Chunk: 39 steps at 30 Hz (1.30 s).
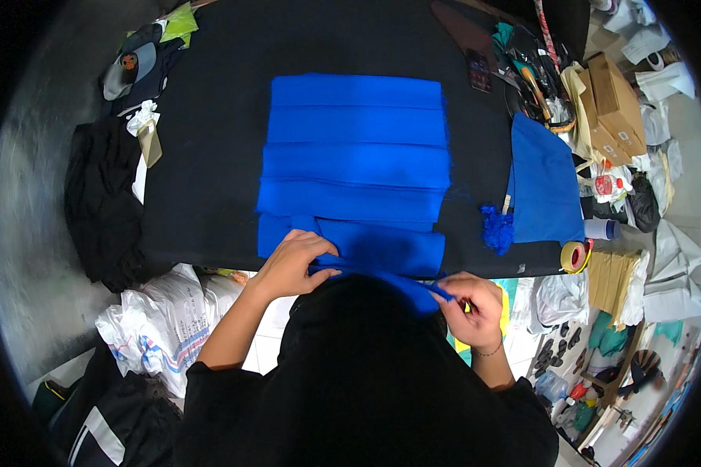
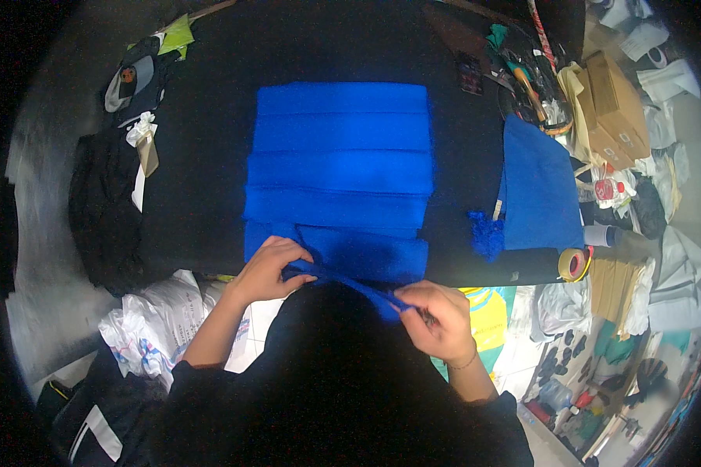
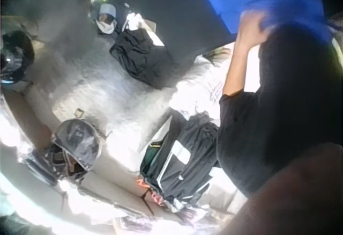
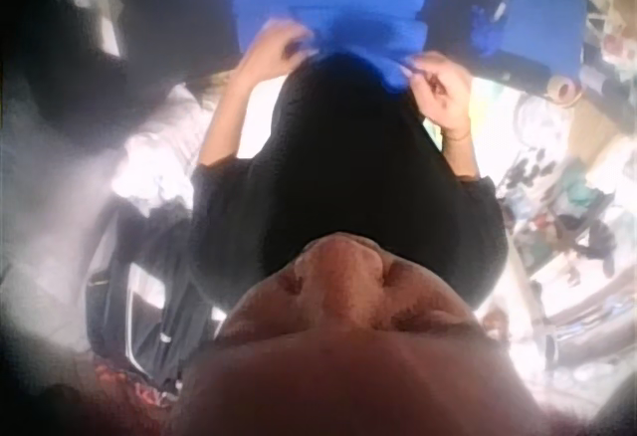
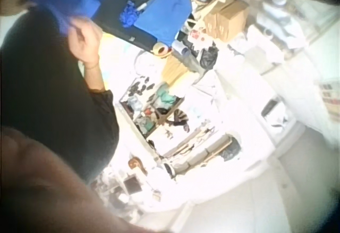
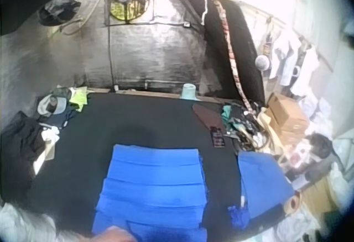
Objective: The person cuts a folded blue fabric on a black table using a red utility knife. They repeatedly trim the edges of the folded stack, remove small cut pieces, and adjust the fabric layers. The person briefly looks around the room before resuming cutting.
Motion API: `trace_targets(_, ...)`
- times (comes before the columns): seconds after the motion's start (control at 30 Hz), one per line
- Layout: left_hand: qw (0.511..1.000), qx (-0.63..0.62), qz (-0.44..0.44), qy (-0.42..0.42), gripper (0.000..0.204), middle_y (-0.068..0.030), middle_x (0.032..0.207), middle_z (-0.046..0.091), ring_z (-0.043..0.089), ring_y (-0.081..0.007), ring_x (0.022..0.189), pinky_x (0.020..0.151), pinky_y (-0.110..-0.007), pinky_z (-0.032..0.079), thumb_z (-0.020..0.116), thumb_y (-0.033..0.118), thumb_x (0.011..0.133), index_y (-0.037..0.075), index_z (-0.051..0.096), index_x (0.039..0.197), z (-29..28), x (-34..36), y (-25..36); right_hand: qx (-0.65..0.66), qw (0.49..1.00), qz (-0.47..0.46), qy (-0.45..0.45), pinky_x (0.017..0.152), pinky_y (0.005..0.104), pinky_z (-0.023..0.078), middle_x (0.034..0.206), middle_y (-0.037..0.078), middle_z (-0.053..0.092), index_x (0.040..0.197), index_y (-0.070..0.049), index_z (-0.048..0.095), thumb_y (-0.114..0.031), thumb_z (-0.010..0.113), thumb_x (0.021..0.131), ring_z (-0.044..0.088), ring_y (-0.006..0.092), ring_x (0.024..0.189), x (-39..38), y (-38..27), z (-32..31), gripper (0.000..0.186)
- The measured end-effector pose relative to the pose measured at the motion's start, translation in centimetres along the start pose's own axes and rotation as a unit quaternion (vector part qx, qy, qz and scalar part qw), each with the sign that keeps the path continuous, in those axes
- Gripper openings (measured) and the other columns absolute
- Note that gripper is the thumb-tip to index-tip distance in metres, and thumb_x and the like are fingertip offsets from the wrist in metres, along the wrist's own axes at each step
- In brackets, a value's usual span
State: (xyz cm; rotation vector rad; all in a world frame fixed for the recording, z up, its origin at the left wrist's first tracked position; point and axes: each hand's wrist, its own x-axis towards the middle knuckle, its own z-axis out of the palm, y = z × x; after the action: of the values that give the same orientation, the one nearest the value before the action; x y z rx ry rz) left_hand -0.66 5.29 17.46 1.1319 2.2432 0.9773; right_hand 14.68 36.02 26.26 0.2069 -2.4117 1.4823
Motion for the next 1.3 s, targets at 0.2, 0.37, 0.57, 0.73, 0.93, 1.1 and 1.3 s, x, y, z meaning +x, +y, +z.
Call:
trace_targets(0.2,0.998,0.052,-0.012,0.042,0.025,-0.0045,0.109,0.075,0.064,-0.0265,0.115,0.108,-0.045,0.039,0.080,0.005,0.076,0.010,0.075,0.100,0.0,-2.1,-3.8,0.058,0.978,-0.190,-0.065,0.049,0.0323,0.048,0.099,0.015,0.077,0.100,-0.002,0.072,-0.001,0.073,0.084,0.065,0.0237,0.057,2.4,-4.4,-0.4,0.016)
trace_targets(0.37,0.997,-0.060,-0.042,0.029,0.020,-0.0052,0.116,0.078,0.067,-0.0242,0.116,0.107,-0.041,0.043,0.074,-0.003,0.079,0.006,0.077,0.096,-1.5,-3.9,-7.3,0.127,0.972,-0.198,-0.013,0.048,0.0332,0.046,0.089,0.021,0.077,0.073,-0.002,0.070,-0.023,0.080,0.089,0.062,0.0237,0.053,2.6,-6.0,-0.7,0.029)
trace_targets(0.57,0.965,-0.255,-0.038,0.039,0.017,-0.0130,0.114,0.079,0.073,-0.0238,0.106,0.096,-0.037,0.055,0.070,0.002,0.092,0.000,0.075,0.108,0.7,-2.8,-8.7,0.003,0.987,0.007,0.163,0.068,0.0314,0.054,0.082,0.013,0.074,0.091,-0.001,0.065,-0.007,0.088,0.083,0.069,0.0206,0.074,1.9,-9.7,0.6,0.025)
trace_targets(0.73,0.976,-0.209,-0.005,0.058,0.021,-0.0187,0.111,0.077,0.074,-0.0237,0.107,0.095,-0.035,0.055,0.073,0.012,0.099,-0.005,0.072,0.112,3.2,0.5,-8.0,-0.066,0.982,-0.034,0.174,0.064,0.0331,0.054,0.077,0.013,0.072,0.087,-0.001,0.067,-0.010,0.093,0.078,0.068,0.0211,0.066,4.0,-12.5,0.4,0.029)
trace_targets(0.93,0.863,-0.491,0.110,-0.049,0.074,-0.0148,0.146,0.061,0.056,-0.0252,0.136,0.121,-0.043,0.038,0.078,0.013,0.094,0.006,0.043,0.159,8.1,2.6,-5.2,-0.091,0.960,-0.033,0.264,0.059,0.0289,0.046,0.072,0.008,0.063,0.084,-0.005,0.058,-0.023,0.099,0.074,0.053,0.0137,0.060,4.7,-15.4,1.4,0.046)
trace_targets(1.1,0.906,-0.386,0.170,-0.040,0.090,-0.0139,0.142,0.062,0.057,-0.0263,0.135,0.116,-0.043,0.042,0.095,0.033,0.078,0.007,0.052,0.152,9.3,4.7,-2.4,-0.124,0.944,-0.044,0.303,0.056,0.0252,0.036,0.069,0.006,0.055,0.087,-0.003,0.054,-0.021,0.094,0.079,0.048,0.0126,0.058,5.4,-16.9,1.9,0.044)
trace_targets(1.3,0.916,-0.377,0.039,-0.130,0.057,-0.0085,0.109,0.076,0.069,-0.0176,0.106,0.095,-0.034,0.052,0.098,0.034,0.075,0.003,0.074,0.116,9.4,4.2,-4.3,-0.165,0.935,-0.022,0.313,0.081,0.0266,0.044,0.093,0.006,0.063,0.100,-0.002,0.059,-0.012,0.070,0.101,0.057,0.0108,0.084,3.7,-18.3,-2.2,0.015)
